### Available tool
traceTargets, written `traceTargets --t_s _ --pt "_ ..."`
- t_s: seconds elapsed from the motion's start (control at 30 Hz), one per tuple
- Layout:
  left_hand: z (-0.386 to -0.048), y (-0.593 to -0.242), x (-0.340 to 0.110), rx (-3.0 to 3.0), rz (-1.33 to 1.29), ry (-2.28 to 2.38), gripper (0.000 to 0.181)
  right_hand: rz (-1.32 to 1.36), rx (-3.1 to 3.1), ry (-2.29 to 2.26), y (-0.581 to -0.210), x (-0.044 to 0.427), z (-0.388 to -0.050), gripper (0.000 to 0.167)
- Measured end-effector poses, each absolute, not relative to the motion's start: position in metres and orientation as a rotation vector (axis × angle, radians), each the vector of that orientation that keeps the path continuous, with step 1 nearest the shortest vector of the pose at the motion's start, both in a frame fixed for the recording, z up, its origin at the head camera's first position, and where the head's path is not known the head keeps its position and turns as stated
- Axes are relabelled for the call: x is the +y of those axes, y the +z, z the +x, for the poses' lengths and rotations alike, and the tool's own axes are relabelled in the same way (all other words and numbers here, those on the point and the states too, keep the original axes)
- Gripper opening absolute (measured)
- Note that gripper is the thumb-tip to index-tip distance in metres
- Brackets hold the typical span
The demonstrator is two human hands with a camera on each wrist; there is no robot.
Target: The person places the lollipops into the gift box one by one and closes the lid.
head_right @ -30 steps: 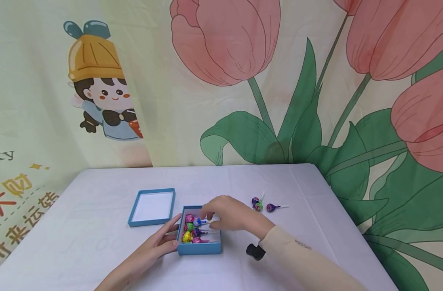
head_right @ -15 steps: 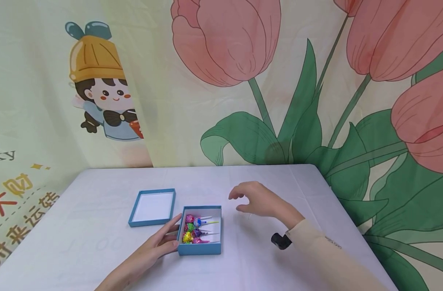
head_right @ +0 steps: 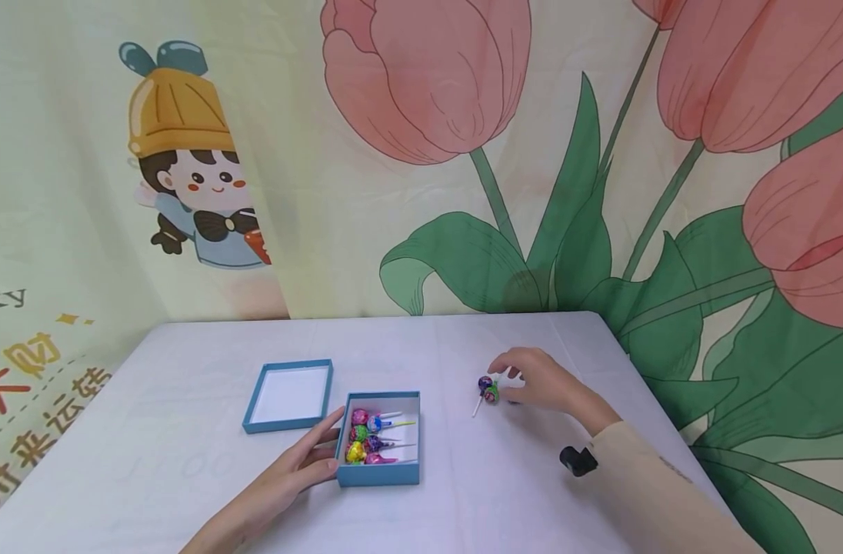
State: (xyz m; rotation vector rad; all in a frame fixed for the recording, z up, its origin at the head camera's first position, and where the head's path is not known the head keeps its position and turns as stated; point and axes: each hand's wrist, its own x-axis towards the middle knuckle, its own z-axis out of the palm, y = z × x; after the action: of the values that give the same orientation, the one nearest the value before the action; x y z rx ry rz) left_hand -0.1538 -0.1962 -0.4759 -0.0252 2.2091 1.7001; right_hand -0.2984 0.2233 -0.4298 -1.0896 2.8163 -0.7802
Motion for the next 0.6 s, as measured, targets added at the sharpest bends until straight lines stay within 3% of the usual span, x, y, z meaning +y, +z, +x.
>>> traceTargets --t_s 0.6 --pt "-0.154 -0.477 -0.198 2.2 -0.009 1.703 0.076 -0.946 2.824 -0.733 -0.456 0.246 -0.306 0.031"
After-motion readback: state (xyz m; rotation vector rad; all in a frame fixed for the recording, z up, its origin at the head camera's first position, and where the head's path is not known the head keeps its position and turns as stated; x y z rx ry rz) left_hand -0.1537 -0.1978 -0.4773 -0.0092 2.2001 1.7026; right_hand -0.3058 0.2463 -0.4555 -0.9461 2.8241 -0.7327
